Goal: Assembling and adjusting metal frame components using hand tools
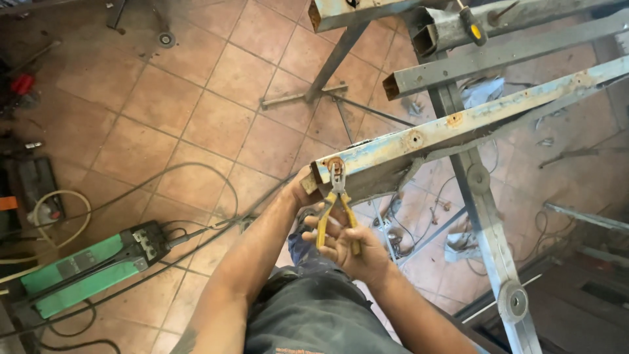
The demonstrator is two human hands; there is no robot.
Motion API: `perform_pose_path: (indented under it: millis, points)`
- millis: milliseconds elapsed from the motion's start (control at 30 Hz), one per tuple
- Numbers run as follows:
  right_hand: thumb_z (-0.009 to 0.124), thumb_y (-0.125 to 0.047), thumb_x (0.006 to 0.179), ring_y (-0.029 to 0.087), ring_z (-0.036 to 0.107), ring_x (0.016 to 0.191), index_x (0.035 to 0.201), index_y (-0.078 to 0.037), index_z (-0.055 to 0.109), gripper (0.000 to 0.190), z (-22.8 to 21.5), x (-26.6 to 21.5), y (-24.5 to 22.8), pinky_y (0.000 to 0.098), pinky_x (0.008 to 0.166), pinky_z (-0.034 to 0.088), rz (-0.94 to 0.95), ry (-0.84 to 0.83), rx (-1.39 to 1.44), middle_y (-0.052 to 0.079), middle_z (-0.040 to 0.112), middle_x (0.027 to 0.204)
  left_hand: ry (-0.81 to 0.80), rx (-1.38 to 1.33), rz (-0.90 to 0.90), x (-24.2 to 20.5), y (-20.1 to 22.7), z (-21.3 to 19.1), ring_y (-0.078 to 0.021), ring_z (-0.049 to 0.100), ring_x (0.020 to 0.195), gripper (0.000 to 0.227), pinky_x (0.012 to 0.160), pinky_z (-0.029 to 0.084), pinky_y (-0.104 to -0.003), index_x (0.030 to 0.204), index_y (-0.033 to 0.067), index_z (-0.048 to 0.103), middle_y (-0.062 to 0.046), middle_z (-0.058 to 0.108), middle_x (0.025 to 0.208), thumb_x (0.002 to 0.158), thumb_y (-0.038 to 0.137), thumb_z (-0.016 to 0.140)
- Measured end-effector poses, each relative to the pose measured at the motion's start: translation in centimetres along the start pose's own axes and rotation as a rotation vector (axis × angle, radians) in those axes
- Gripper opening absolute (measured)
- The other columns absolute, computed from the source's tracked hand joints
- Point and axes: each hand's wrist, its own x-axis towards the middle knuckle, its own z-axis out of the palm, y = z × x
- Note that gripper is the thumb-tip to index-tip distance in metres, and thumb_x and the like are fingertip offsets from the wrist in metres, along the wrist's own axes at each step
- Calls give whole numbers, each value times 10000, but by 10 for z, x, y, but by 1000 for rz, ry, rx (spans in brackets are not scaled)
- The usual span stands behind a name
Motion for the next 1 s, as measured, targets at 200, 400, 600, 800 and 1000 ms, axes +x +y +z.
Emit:
perform_pose_path:
  millis: [200, 400, 600, 800, 1000]
  points:
    - [550, -408, 947, 347, 750, 942, 1331, -83, 561, 503, 3, 0, -7, 213, 428, 511, 105, 245, -29, 236, 685, 1215, 36, 11, -4, 3, -8, 2, -249, 746, 916, 208, 844, 613, -469, 1040, 162, 738, -72, 756, 973, 855, 259, 751]
    - [575, -410, 930, 411, 769, 751, 1314, -249, 549, 417, -40, -15, -82, 220, 305, 425, 293, 363, -451, 291, 737, 1000, 61, 26, 3, 0, -6, 1, -244, 739, 899, 203, 830, 610, -456, 1025, 163, 736, -69, 746, 955, 851, 268, 749]
    - [594, -376, 913, 508, 758, 703, 1418, -189, 439, 560, -81, 16, -172, 279, 313, 454, 549, 104, -653, 419, 712, 916, 88, 41, 23, 1, 5, 4, -239, 732, 882, 199, 816, 607, -443, 1010, 164, 733, -66, 736, 938, 848, 277, 747]
    - [646, -76, 778, 237, 630, 514, 1307, -92, 630, 530, 57, 5, -104, 260, 339, 390, 332, 466, -738, 193, 655, 657, 110, 42, 39, -1, -1, 10, -234, 725, 866, 196, 802, 604, -430, 995, 164, 731, -63, 726, 920, 844, 287, 746]
    - [625, -312, 881, 411, 656, 1199, 1492, -206, 502, 632, -11, 8, 4, 452, 851, 633, 100, 214, -98, 256, 579, 1441, 141, 53, 42, 0, -1, 14, -229, 718, 849, 193, 787, 601, -416, 981, 165, 728, -59, 716, 903, 840, 296, 744]
